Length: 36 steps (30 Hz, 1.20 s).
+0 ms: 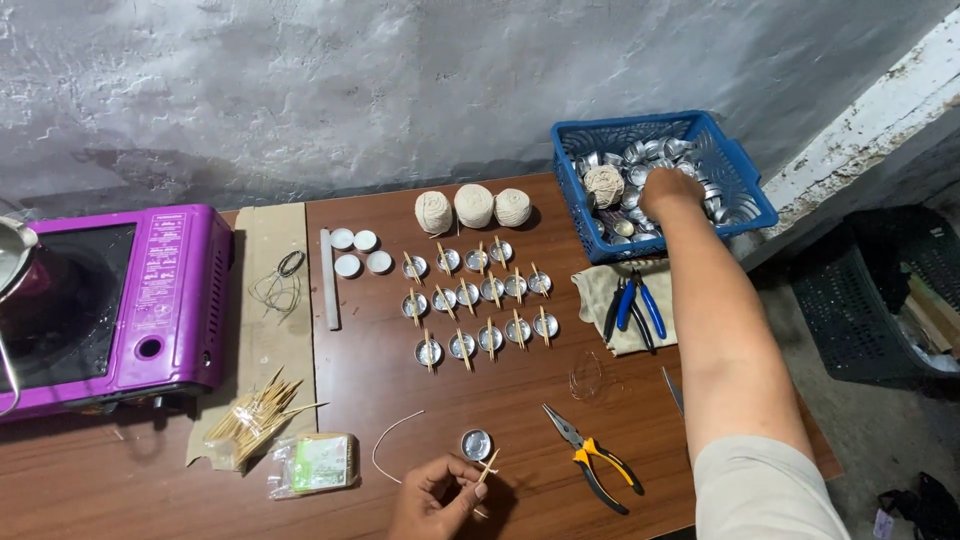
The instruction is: Assembling candle wick holders by threading wicks through metal tabs, crimping them with pliers, and cutting them to size.
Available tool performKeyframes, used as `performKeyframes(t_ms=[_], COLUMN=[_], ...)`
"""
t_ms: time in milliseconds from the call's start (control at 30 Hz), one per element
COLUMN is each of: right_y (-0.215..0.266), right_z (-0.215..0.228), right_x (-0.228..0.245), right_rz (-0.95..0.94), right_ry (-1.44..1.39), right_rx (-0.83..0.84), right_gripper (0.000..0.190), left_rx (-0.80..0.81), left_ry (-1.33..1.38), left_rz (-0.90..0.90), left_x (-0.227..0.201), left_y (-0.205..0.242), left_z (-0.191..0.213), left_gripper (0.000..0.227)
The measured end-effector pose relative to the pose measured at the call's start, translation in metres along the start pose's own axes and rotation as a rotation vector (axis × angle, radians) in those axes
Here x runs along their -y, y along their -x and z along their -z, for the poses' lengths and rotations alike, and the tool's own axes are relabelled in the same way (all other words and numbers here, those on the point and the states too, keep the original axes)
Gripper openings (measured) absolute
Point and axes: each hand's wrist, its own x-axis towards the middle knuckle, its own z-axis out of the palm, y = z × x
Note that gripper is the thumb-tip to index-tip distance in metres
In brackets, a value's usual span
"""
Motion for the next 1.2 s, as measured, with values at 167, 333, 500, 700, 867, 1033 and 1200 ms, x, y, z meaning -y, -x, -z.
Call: performKeyframes(t_ms=[167,333,500,700,867,1033,1200], right_y=[-0.004,-0.030,-0.032,-0.036,0.023,0.043,0.016], right_z=[0.013,0.014,0.008,-0.003,0.026,0.031,0.011], right_x=[-0.019,-0.053,-0.067,-0.071,-0.047,-0.037,-0.042], right_rz=[-0.121,-0.248,-0.339,-0.250,-0.189,-0.056,-0.082], right_ry=[-0.643,-1.638,-2.129,-2.268,-1.694,-1.074,-1.328], right_rx=[0.001,0.210,0.360,0.339,0.072,-0.237,-0.329], right_gripper=[0.021,0.032,0.022,0.016,0.032,0.024,0.028], left_rx=[0.019,0.069,0.087,0.117,0.148,0.148,0.170], left_ry=[-0.012,-0.005,0.020,0.028,0.030,0.009,0.027], left_rz=[0.001,-0.024,0.004,-0.060,-0.105,-0.122,-0.150], left_x=[-0.008,-0.008,-0.007,-0.010,-0.011,-0.006,-0.004], left_y=[0.000,-0.002,-0.002,-0.001,-0.001,-0.003,-0.002], left_z=[-0.001,0.001,0.001,0.000,0.000,0.001,0.001], left_gripper=[0.006,0.008,0.008,0.008,0.010,0.008,0.009])
